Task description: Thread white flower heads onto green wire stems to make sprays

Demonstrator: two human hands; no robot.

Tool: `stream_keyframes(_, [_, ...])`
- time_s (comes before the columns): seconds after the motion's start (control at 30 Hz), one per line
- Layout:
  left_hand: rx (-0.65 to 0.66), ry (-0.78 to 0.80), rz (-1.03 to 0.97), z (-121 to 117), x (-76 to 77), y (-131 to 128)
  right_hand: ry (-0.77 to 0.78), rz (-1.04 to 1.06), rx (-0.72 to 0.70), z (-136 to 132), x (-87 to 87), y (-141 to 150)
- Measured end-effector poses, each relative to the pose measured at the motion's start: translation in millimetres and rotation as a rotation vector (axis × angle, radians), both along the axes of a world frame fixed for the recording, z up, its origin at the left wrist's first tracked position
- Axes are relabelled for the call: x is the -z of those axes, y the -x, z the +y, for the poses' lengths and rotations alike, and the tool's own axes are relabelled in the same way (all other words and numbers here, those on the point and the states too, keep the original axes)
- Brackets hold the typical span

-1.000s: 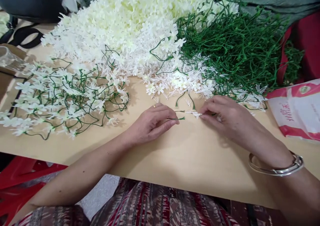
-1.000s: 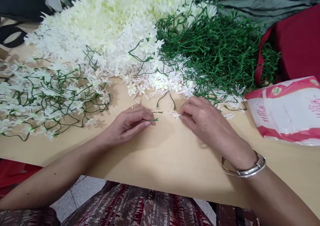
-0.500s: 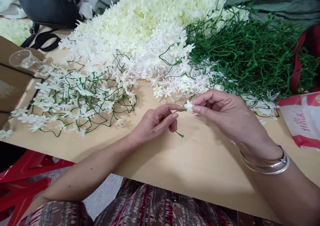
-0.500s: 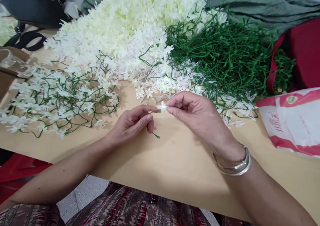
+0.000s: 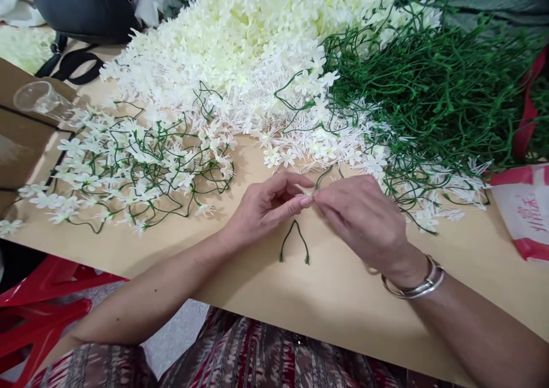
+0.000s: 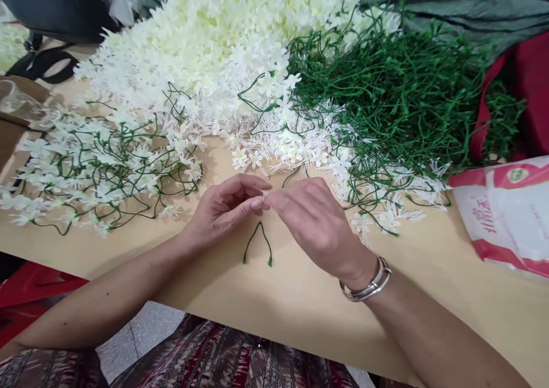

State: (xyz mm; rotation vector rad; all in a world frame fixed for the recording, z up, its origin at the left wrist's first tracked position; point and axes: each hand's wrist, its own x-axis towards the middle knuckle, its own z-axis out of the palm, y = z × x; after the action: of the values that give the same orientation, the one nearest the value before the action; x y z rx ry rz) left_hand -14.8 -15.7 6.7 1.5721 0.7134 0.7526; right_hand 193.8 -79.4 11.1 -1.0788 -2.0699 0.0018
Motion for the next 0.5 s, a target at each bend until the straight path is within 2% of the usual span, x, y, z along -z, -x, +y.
stream_keyframes(0.07, [0.027, 0.071, -0.048, 1.1, -2.0, 0.8, -0.054, -0.082, -0.032, 0.3, 1.5, -3.1])
stream_keyframes(0.2, [-0.052, 0.127, -0.128, 4.6, -0.8, 1.2, -0.05, -0.145, 0.161, 5.6, -6.1, -20.0])
stream_keyframes(0.27, [-0.083, 0.103, -0.133, 5.3, 2.7, 0.2, 0.099, -0.197, 0.187, 8.4, -11.6, -32.4])
stream_keyframes(0.37, [-0.11, 0.075, -0.106, 4.5, 8.4, -1.6, 0.356, -0.232, 0.117, 10.9, -13.7, -49.3])
stream_keyframes(0.5, [-0.17, 0.135, -0.073, 3.0, 12.7, -2.9, 0.477, -0.179, 0.102, 12.6, -10.3, -54.9])
